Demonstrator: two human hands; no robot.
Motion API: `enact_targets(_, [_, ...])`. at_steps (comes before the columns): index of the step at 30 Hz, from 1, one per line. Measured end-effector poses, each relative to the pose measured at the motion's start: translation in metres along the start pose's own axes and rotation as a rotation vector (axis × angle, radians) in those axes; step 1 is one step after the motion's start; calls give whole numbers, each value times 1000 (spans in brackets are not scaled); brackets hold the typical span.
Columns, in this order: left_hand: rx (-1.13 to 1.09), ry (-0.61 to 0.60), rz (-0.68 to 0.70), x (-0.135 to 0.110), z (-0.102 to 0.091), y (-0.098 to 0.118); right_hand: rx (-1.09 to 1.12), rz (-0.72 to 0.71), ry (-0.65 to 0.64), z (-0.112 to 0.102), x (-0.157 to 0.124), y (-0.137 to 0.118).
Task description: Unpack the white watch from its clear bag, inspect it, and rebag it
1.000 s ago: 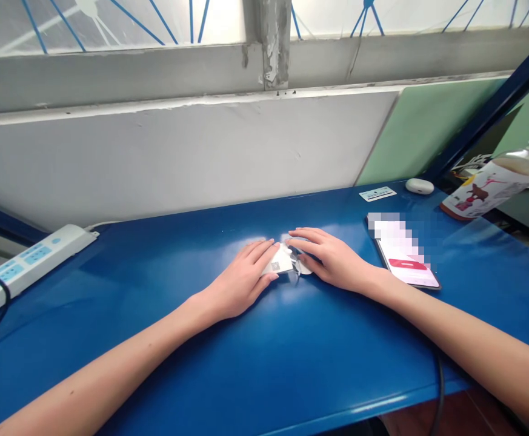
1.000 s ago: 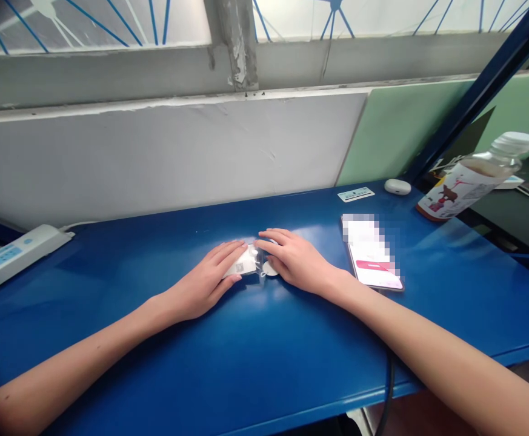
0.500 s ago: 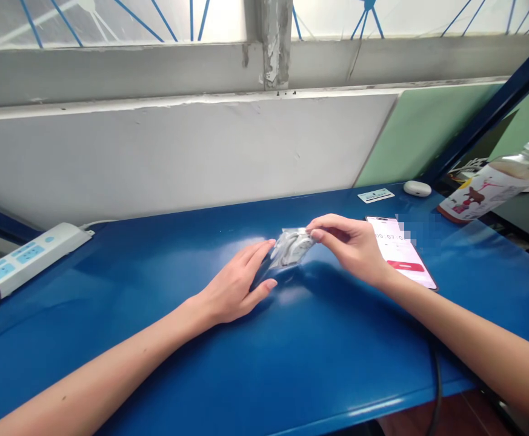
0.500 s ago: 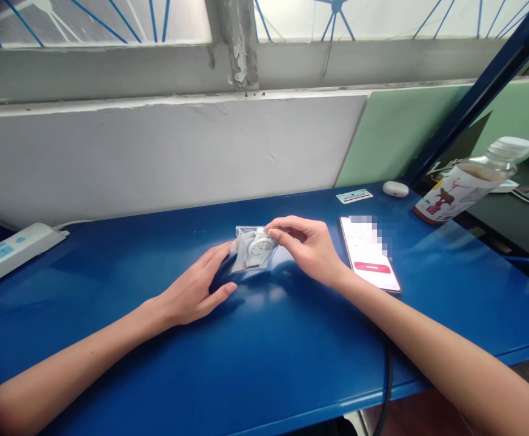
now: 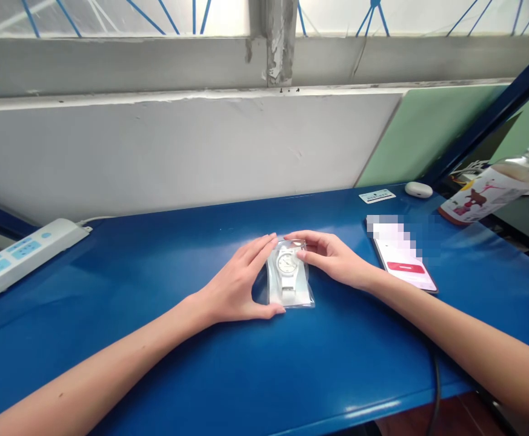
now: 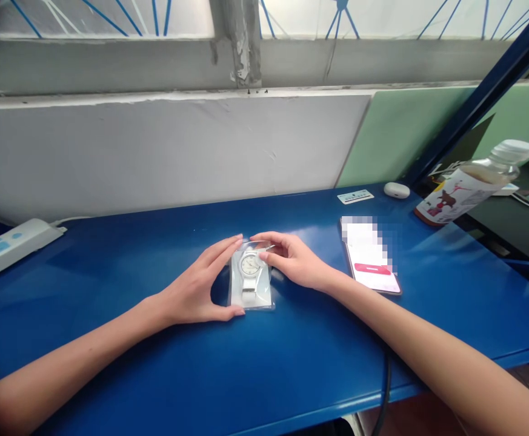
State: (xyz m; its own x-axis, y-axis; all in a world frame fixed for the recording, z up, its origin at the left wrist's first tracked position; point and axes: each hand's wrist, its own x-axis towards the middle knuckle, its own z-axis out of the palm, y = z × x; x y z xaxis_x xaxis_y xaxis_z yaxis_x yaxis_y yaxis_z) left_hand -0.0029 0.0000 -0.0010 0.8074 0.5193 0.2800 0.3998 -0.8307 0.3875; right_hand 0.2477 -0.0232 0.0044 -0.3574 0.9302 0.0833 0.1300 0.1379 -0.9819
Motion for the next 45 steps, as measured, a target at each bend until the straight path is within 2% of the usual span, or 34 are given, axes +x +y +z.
enact_targets(2, [-5, -28, -45, 0, 2, -1, -139, -52, -13, 1, -2, 2])
enact_targets(6, [7, -80, -124, 1, 4, -2, -614, -208, -21, -3, -7, 5])
enact_targets(8, [27, -102, -138, 2, 3, -1, -819, -265, -72, -7, -9, 5])
enact_targets(11, [56, -134, -155, 4, 1, 0, -955, -252, -206, -14, -10, 6])
enact_targets(15, [82, -161, -176, 5, 0, 1, -1009, -181, -287, -17, -10, 9])
enact_targets(22, [54, -143, -151, 3, 1, 0, -1030, -154, -321, -14, -11, 9])
enact_targets(29, [104, -192, -153, 4, 0, 0, -1002, -140, -317, -13, -12, 7])
enact_targets(40, [108, -169, -134, 8, 2, 1, -969, -166, -290, -9, -11, 9])
enact_targets(45, [102, -180, -166, 9, 2, 2, -996, -169, -302, -11, -11, 12])
